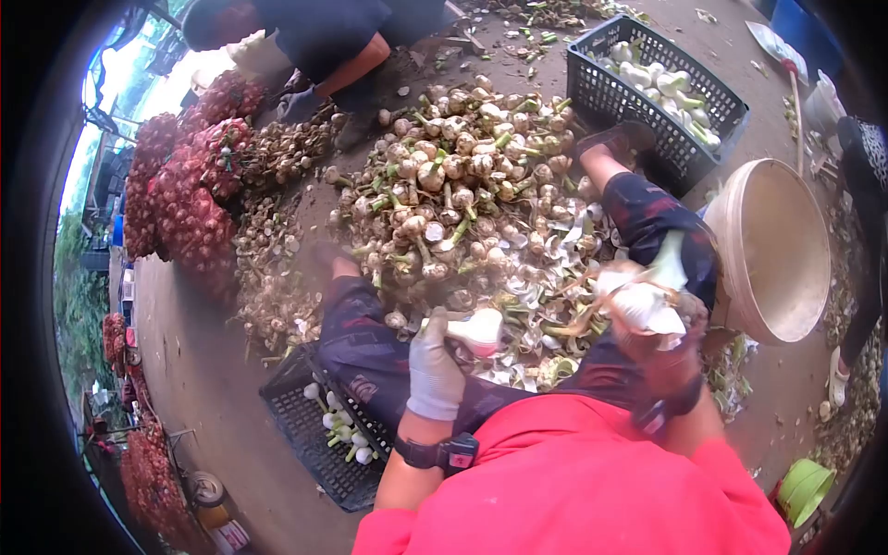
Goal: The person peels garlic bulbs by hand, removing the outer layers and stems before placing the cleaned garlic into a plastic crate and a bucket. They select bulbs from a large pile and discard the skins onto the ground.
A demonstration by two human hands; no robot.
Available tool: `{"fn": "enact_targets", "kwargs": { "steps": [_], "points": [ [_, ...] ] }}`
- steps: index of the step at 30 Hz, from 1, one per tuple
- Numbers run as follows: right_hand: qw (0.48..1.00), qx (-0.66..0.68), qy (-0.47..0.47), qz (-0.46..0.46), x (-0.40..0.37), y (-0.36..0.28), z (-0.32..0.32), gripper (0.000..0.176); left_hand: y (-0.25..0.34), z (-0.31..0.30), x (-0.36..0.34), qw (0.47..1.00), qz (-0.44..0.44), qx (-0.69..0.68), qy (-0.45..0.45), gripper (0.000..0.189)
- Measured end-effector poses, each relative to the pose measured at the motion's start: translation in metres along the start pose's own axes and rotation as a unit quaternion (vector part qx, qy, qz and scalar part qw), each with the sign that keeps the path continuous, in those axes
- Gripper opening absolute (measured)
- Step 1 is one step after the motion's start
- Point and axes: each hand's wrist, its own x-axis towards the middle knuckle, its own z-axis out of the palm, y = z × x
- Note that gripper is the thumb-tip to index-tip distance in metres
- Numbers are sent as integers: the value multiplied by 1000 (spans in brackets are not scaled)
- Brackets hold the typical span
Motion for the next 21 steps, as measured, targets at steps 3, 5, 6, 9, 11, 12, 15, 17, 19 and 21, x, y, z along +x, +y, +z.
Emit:
{"fn": "enact_targets", "kwargs": {
  "steps": [3,5,6,9,11,12,15,17,19,21],
  "points": [
    [566,-816,-8,119,19,-20,-7,42,10,-9,-3,969,134,206,10,21],
    [368,-928,-39,37,25,2,6,56,12,4,-11,956,185,229,-8,7],
    [431,-901,-41,19,22,7,6,48,7,6,-10,901,300,313,-19,6],
    [636,-768,-44,71,25,35,42,30,1,13,-17,742,485,458,-67,21],
    [586,-806,-83,-15,31,57,37,22,-7,18,-19,688,522,494,-99,25],
    [559,-825,-63,-46,30,69,28,20,-7,19,-17,649,539,526,-104,28],
    [523,-849,-69,-33,30,79,26,17,-6,18,-16,633,535,544,-130,29],
    [501,-861,-74,-40,28,78,28,15,-6,18,-19,631,534,547,-135,27],
    [472,-872,-110,-70,33,73,24,15,-2,15,-21,644,504,553,-161,25],
    [478,-874,-67,-57,40,65,21,16,8,8,-28,668,501,520,-177,21]
  ]
}}
